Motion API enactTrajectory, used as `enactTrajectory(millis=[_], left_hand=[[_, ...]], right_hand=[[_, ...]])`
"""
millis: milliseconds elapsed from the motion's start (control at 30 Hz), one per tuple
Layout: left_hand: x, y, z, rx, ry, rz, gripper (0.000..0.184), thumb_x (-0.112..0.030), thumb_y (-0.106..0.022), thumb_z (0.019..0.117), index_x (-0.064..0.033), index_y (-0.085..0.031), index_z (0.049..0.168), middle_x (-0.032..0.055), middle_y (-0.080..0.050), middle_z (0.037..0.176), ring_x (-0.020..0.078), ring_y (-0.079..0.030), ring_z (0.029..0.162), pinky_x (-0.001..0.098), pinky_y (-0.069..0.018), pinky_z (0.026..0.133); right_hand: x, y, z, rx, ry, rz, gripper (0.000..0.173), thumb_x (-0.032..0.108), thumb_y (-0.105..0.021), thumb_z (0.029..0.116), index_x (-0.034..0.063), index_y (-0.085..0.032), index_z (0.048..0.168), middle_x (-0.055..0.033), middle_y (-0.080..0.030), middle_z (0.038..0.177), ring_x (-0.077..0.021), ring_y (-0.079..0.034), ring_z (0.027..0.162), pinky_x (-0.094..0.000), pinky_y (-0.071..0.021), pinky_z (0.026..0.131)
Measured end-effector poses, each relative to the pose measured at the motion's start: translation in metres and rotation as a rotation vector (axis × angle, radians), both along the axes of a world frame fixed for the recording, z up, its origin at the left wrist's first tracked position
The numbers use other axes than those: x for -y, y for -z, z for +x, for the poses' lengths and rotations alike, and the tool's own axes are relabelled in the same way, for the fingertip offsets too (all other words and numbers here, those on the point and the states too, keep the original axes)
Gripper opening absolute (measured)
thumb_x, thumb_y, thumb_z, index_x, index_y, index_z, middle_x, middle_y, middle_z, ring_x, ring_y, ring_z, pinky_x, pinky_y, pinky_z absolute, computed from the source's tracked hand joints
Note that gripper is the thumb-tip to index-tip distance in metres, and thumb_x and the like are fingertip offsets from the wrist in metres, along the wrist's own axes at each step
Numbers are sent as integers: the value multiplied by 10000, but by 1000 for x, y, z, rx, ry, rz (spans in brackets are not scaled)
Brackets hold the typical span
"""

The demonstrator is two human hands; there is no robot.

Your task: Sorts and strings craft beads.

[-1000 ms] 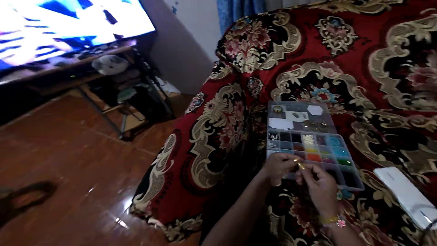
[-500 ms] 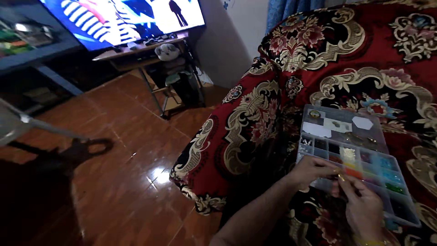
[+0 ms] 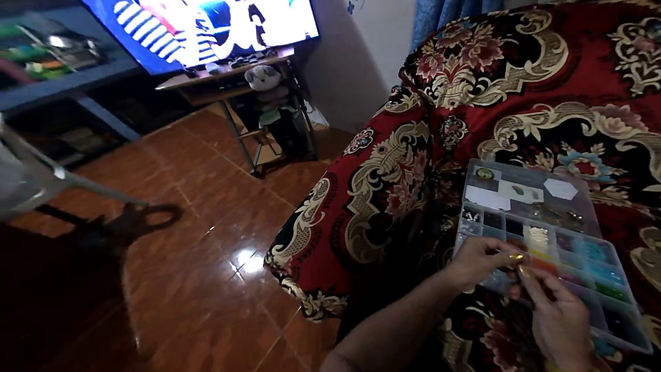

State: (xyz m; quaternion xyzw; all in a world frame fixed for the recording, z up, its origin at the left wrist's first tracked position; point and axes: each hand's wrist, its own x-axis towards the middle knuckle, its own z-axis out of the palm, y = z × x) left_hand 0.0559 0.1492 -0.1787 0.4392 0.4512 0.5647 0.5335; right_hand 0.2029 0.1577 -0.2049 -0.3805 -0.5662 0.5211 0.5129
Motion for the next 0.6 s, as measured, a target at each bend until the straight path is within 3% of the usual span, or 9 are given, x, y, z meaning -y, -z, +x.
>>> enactTrajectory(millis=[67, 133, 267, 367, 467, 600], left_hand=[[0, -2, 0, -21, -12, -7, 149, -8, -581, 998, 76, -677, 1075, 77, -694, 997, 79, -653, 843, 279, -566, 805], [1, -4, -1, -132, -28, 2, 203, -33, -589, 1005, 82, -667, 1153, 128, -688, 1080, 119, -656, 918, 306, -557, 852], [0, -8, -12, -761, -7, 41, 204, -126, -672, 978, 27, -725, 1102, 181, -715, 1104, 273, -684, 1043, 446, -532, 973], [2, -10, -13, -1162, 89, 55, 184, -197, -720, 943, -53, -786, 1037, 191, -700, 1145, 375, -604, 1190, 576, -423, 1057], [0, -11, -7, -1330, 218, -21, 190, -200, -720, 946, -76, -781, 1076, 203, -664, 1234, 400, -550, 1253, 598, -378, 1091], [-1, -2, -1, -1423, 252, -36, 183, -184, -719, 943, -62, -771, 1070, 196, -664, 1213, 388, -567, 1224, 586, -400, 1068]], right_hand=[[-1, 0, 2, 52, -6, 30, 124, 61, -566, 973, 3, -676, 961, 65, -679, 767, 4, -635, 597, -169, -574, 573], [-4, 1, 4, 81, 12, 69, 138, 57, -570, 975, -31, -677, 982, 50, -683, 778, 13, -640, 613, -163, -575, 589], [-10, -5, 11, 85, 62, 68, 176, 58, -524, 1014, -74, -634, 1053, 35, -680, 829, 11, -664, 678, -183, -599, 662], [-17, -4, 14, 60, 63, 60, 190, 85, -504, 1035, -68, -609, 1079, 32, -689, 853, -14, -683, 720, -213, -609, 685], [-17, -5, 16, 99, 81, 57, 197, 103, -505, 1039, -54, -617, 1077, 26, -696, 910, 5, -676, 770, -192, -592, 697], [-17, -3, 17, 166, 132, 73, 196, 105, -548, 1026, -60, -650, 1057, 11, -666, 907, 58, -607, 733, -127, -521, 640]])
